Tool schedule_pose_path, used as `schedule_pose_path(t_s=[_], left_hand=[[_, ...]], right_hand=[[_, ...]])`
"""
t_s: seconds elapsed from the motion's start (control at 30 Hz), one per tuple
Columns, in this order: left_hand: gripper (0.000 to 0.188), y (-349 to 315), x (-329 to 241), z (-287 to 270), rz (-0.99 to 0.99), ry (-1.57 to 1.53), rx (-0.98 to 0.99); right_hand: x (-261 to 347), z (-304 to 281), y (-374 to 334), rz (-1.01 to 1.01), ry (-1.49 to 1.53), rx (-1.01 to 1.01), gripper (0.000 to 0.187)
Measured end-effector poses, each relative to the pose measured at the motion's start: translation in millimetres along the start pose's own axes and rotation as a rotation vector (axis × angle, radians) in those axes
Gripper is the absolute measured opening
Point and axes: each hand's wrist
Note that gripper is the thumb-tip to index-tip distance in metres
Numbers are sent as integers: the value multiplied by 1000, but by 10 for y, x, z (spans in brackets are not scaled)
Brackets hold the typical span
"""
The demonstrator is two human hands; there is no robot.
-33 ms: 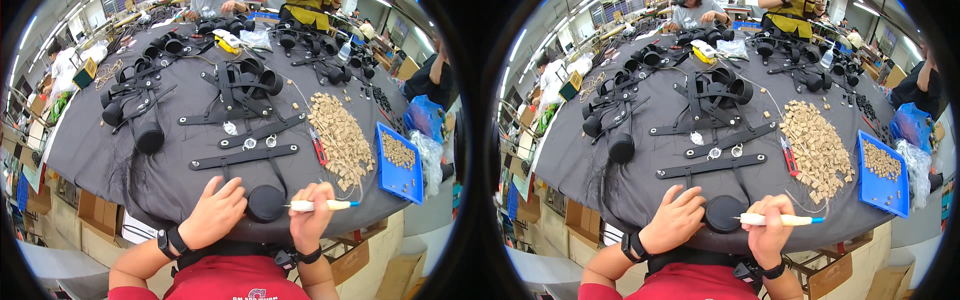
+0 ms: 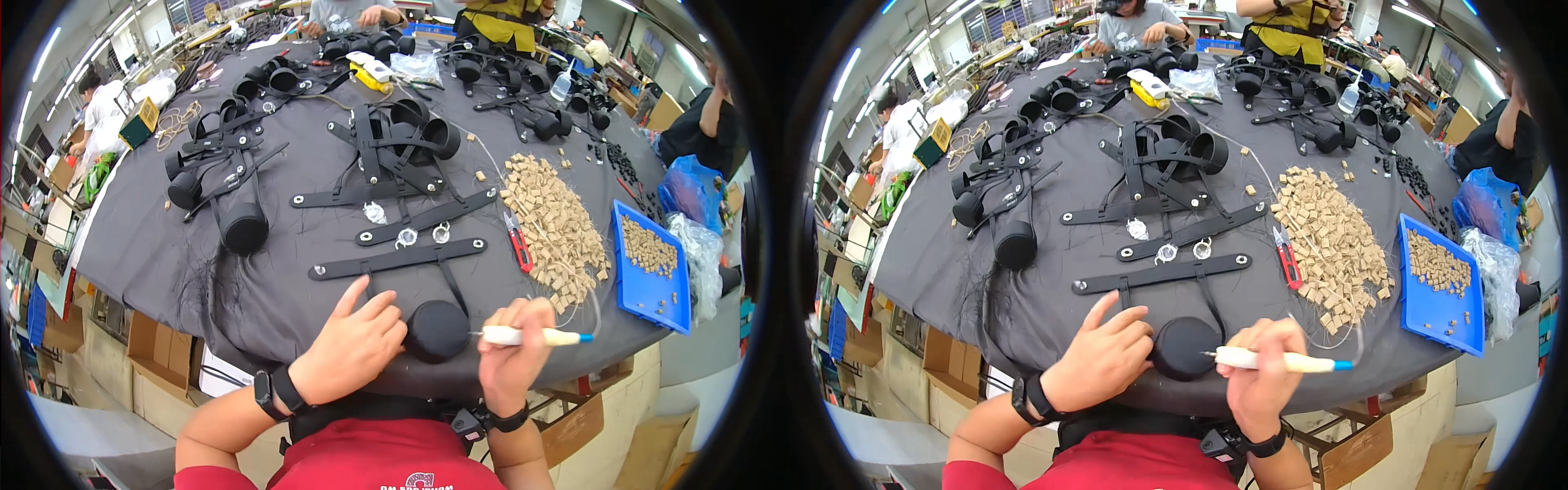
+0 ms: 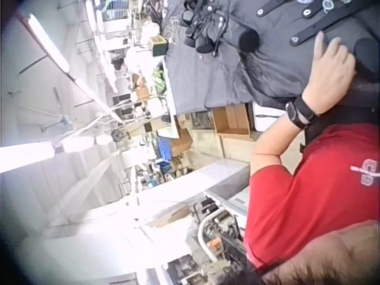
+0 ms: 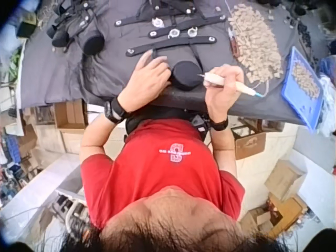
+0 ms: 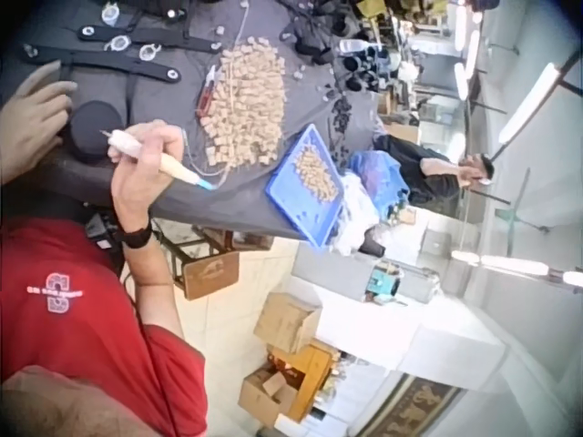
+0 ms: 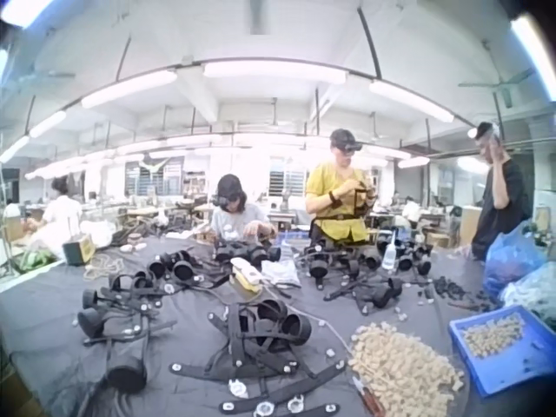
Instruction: The person uses a pen-like tool to mark or apply adhesive to various points on black leather harnesses laid out on a table. They handle multiple harnesses one at a time, repositioning them to access different sections while other workers are visible in the background.
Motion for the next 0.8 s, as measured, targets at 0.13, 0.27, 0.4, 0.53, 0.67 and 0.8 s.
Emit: schedule_pose_path(t_s=[0.13,0.27,0.4,0.53,0.67,0.8], left_hand=[[14,311,66,-581,15,-217,-219],[17,521,-85,-1320,-48,-309,-184],[22,809,75,-1392,-343,-440,411],[32,966,466,-794,-360,-474,753],[28,1078,756,-198,-193,-147,719],[28,1224,768,-227,-106,-179,701]], right_hand=[[310,67,212,-396,-226,4,53],[565,228,342,-608,-364,99,60],[436,319,366,-589,-358,236,56],[73,229,372,-324,-250,359,36],[-289,127,365,-42,-314,410,29],[-409,-14,419,83,-375,433,25]])
Point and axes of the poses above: each hand's wrist, its own y-axis towards the middle knuckle, its own z-axis out of the palm, x = y × z, and after that the axes turned 8 degrees about -z, right-handed
